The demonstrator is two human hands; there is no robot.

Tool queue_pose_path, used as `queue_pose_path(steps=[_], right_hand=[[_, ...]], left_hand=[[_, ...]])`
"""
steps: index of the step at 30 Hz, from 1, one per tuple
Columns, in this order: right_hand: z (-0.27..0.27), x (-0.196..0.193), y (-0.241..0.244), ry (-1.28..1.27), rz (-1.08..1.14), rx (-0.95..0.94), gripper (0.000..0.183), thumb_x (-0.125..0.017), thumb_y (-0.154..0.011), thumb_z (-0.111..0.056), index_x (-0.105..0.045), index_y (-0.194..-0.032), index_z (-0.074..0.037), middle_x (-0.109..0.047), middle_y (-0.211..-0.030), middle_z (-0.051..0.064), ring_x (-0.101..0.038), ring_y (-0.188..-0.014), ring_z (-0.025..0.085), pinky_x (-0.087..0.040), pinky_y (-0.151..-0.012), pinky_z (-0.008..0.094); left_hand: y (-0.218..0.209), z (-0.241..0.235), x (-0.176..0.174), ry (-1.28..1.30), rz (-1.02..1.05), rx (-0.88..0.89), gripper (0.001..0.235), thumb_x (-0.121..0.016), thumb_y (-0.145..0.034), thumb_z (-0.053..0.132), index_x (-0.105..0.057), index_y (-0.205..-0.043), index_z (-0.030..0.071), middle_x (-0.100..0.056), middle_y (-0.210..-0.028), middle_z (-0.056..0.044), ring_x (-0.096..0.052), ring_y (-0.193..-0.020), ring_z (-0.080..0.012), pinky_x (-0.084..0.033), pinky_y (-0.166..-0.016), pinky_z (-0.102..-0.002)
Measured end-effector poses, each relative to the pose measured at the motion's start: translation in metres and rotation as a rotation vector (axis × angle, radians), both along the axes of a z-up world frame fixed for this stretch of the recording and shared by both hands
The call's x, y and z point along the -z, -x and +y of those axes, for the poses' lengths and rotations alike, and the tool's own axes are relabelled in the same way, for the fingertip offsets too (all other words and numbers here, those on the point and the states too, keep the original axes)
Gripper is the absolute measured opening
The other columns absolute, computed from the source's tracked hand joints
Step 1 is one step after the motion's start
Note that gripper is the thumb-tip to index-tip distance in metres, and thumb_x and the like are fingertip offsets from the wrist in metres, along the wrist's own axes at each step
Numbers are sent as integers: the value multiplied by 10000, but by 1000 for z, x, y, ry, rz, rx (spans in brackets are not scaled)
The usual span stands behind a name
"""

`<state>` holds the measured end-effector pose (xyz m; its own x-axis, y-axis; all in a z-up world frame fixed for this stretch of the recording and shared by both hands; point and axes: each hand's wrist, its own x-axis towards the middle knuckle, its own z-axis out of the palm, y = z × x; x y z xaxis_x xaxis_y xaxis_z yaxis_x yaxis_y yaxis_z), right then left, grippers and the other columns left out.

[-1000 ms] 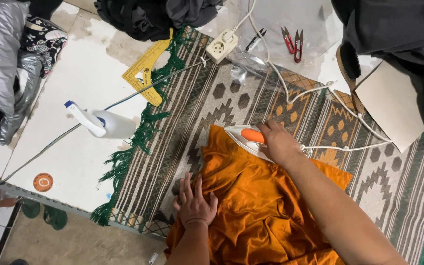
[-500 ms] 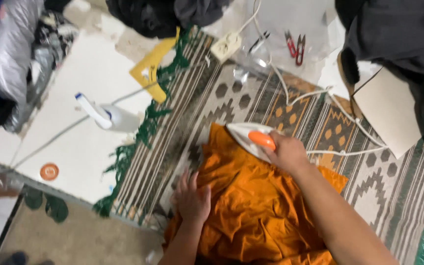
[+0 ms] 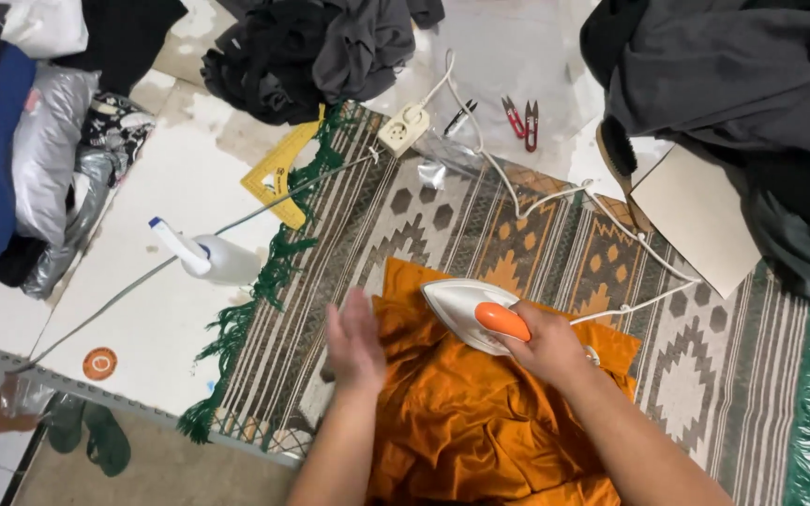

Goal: The person unfolds an orange shirt on a patterned mat, sprays it with water, and irons it with a steam iron. The person smooths the fabric with their hands and moves the iron across the shirt to remove wrinkles.

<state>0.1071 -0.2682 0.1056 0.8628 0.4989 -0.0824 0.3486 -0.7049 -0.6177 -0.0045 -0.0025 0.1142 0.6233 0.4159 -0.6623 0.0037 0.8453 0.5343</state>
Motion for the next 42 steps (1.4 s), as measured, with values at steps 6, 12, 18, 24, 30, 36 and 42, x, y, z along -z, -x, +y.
queue_pose_path(steps=[6,12,18,24,30,36,42], right_hand=[[1,-17,-2,-51,6,1,307,-839,-750,-387,-676,-912,-183,-728,-691,142,-732,-708,384,-577,-675,451],[15,-29,5,-85,80,63,295,-844,-763,-362,-674,-895,-160,-738,-704,155,-730,-702,390,-575,-670,438],[4,-9,-1,-127,89,178,291,-867,-738,-345,-689,-892,-175,-725,-689,134,-723,-677,344,-559,-646,403],[16,-28,2,-150,133,283,380,-936,-637,-285,-695,-887,-132,-636,-532,67,-636,-532,242,-523,-573,333],[25,-34,2,-99,138,321,504,-990,-577,-326,-749,-977,-136,-677,-639,100,-675,-637,259,-541,-635,357],[15,-19,5,-167,49,222,534,-993,-571,-286,-763,-1005,-76,-738,-909,148,-725,-862,348,-569,-772,407],[16,-14,9,-143,7,180,555,-993,-575,-292,-772,-1027,-57,-745,-981,134,-726,-921,358,-575,-809,416]], left_hand=[[4,1,24,41,42,-101,723,-315,-1012,615,-368,-1587,180,-323,-1673,-46,-286,-1542,-273,-117,-1249,-459],[-5,-57,18,280,-209,325,862,-222,-985,740,-359,-1576,128,-367,-1595,-98,-291,-1467,-295,-152,-1223,-458],[-5,-34,10,43,-68,302,731,-198,-1066,611,-280,-1628,151,-146,-1719,-80,-92,-1579,-270,-55,-1282,-429],[-11,-56,4,-74,-84,261,673,-157,-1106,516,-91,-1661,140,21,-1728,-121,20,-1581,-292,24,-1279,-460],[-16,-82,-52,190,-327,435,779,-207,-1050,651,-336,-1605,120,-289,-1677,-119,-246,-1546,-287,-102,-1270,-462],[-13,-66,-21,169,-180,377,795,-222,-1060,633,-254,-1623,74,-123,-1708,-149,-87,-1569,-333,-50,-1284,-457],[-11,-72,-30,324,-145,341,803,-260,-1041,672,-254,-1634,131,-130,-1714,-102,-89,-1575,-301,-32,-1283,-448]])
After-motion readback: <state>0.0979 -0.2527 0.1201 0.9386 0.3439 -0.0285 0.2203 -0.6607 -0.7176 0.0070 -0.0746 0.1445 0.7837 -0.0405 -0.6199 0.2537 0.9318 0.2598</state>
